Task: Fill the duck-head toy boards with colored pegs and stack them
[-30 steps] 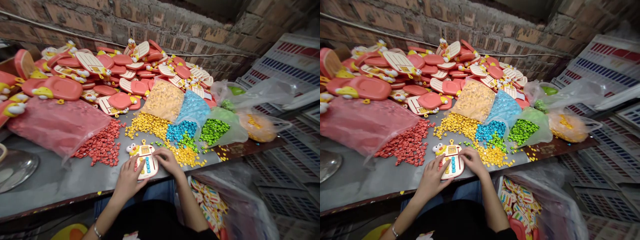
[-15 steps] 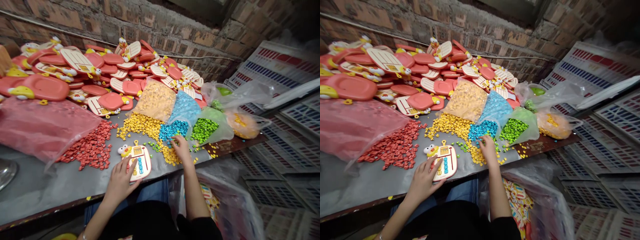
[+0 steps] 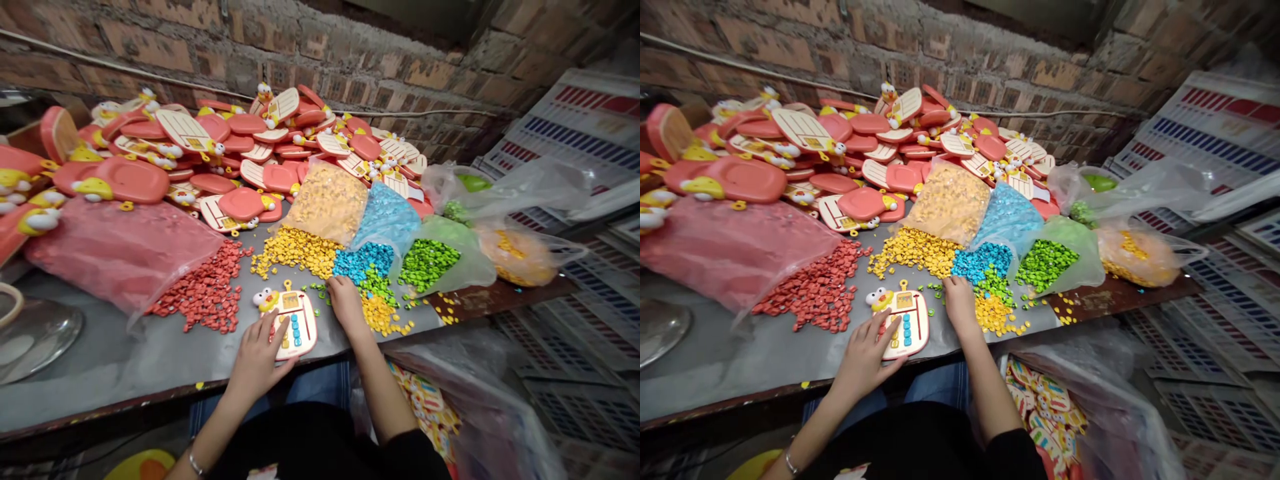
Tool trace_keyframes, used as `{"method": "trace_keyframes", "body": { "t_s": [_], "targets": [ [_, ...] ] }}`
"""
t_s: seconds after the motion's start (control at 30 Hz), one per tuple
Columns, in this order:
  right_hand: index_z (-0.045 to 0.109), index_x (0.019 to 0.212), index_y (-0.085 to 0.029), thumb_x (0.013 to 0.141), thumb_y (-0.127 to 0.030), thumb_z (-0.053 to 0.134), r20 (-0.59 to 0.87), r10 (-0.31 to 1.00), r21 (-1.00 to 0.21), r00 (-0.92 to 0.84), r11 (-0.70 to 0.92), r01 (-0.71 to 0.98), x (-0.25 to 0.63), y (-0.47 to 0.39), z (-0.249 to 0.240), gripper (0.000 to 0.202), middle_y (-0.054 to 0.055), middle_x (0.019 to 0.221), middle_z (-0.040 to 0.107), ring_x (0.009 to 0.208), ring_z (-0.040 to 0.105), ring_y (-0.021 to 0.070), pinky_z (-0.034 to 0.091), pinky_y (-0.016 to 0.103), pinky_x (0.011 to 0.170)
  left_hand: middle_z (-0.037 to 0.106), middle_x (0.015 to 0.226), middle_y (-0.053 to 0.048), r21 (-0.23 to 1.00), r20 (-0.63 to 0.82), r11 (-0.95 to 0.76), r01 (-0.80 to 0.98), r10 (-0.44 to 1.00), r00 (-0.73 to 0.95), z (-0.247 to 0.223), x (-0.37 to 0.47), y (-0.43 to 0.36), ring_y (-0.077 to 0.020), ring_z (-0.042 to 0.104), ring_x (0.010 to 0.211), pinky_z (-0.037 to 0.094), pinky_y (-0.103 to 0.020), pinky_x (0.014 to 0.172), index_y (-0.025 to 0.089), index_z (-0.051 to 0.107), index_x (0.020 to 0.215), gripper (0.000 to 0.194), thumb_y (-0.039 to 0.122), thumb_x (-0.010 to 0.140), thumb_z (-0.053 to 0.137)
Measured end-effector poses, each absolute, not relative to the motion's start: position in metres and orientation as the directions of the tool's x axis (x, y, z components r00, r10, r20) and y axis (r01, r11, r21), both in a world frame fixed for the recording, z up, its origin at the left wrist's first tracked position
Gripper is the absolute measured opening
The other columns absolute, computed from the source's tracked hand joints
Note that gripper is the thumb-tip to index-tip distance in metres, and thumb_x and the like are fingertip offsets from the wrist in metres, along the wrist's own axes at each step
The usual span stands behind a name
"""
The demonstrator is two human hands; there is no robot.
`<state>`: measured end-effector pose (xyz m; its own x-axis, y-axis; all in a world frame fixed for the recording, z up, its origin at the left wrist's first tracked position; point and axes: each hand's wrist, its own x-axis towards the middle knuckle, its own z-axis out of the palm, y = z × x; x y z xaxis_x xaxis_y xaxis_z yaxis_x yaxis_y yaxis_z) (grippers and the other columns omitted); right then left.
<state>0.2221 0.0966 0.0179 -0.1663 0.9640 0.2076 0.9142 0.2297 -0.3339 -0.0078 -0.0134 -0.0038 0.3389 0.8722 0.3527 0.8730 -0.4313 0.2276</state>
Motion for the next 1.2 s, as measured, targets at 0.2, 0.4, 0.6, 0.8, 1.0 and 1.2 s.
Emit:
{"method": "trace_keyframes", "body": {
  "t_s": [0.2,0.4,0.6,0.8,1.0,1.2],
  "targets": [
    [0.065,0.092,-0.021,0.091,-0.019,0.053,0.392,0.909,-0.652,-0.144,0.385,0.654,0.19,0.086,0.013,0.012,0.006,0.092,0.067,0.091,0.058,0.0217,0.044,0.034,0.082,0.044,0.143,-0.015,0.23,0.338,-0.433,0.872,0.875,0.346,-0.003,-0.007,-0.013,-0.0323,0.047,0.121,0.04,-0.043,0.098,0.02,0.049,0.137,0.061,0.044,0.082,0.061],
    [0.068,0.09,-0.02,0.086,-0.016,0.06,0.254,0.913,-0.623,-0.32,0.407,0.668,0.178,0.084,0.012,0.01,0.004,0.085,0.069,0.086,0.059,0.0212,0.043,0.034,0.081,0.043,0.144,-0.016,0.234,0.329,-0.432,0.871,0.878,0.347,-0.003,-0.007,-0.014,-0.0326,0.046,0.122,0.039,-0.044,0.098,0.019,0.049,0.137,0.061,0.044,0.082,0.061],
    [0.069,0.1,-0.02,0.087,-0.019,0.063,0.204,0.889,-0.653,-0.41,0.435,0.62,0.199,0.099,0.026,0.014,0.005,0.093,0.07,0.088,0.061,0.0191,0.045,0.032,0.081,0.044,0.143,-0.016,0.248,0.323,-0.425,0.871,0.883,0.339,-0.002,-0.007,-0.014,-0.0331,0.047,0.121,0.039,-0.044,0.098,0.019,0.05,0.136,0.061,0.044,0.081,0.062],
    [0.07,0.082,-0.019,0.087,-0.015,0.062,0.206,0.877,-0.405,-0.434,0.481,0.778,0.187,0.118,0.015,0.01,0.005,0.089,0.069,0.09,0.057,0.0206,0.04,0.033,0.081,0.043,0.144,-0.017,0.237,0.32,-0.421,0.876,0.885,0.339,-0.002,-0.007,-0.014,-0.0331,0.046,0.123,0.038,-0.044,0.099,0.018,0.05,0.136,0.062,0.044,0.081,0.062],
    [0.069,0.083,-0.02,0.088,-0.021,0.064,0.308,0.843,-0.447,-0.441,0.537,0.715,0.187,0.099,0.013,0.007,0.004,0.092,0.07,0.092,0.057,0.0206,0.039,0.034,0.082,0.043,0.144,-0.016,0.254,0.311,-0.411,0.876,0.892,0.328,-0.002,-0.006,-0.014,-0.033,0.045,0.123,0.038,-0.044,0.098,0.019,0.052,0.134,0.062,0.047,0.08,0.063],
    [0.071,0.089,-0.022,0.092,-0.03,0.06,0.262,0.798,-0.433,-0.543,0.599,0.673,0.199,0.092,0.022,0.014,0.005,0.1,0.069,0.102,0.053,0.0221,0.038,0.038,0.088,0.044,0.143,-0.017,0.232,0.307,-0.415,0.88,0.889,0.338,0.0,-0.006,-0.014,-0.033,0.047,0.12,0.039,-0.043,0.096,0.019,0.051,0.136,0.061,0.046,0.082,0.06]
  ]
}}
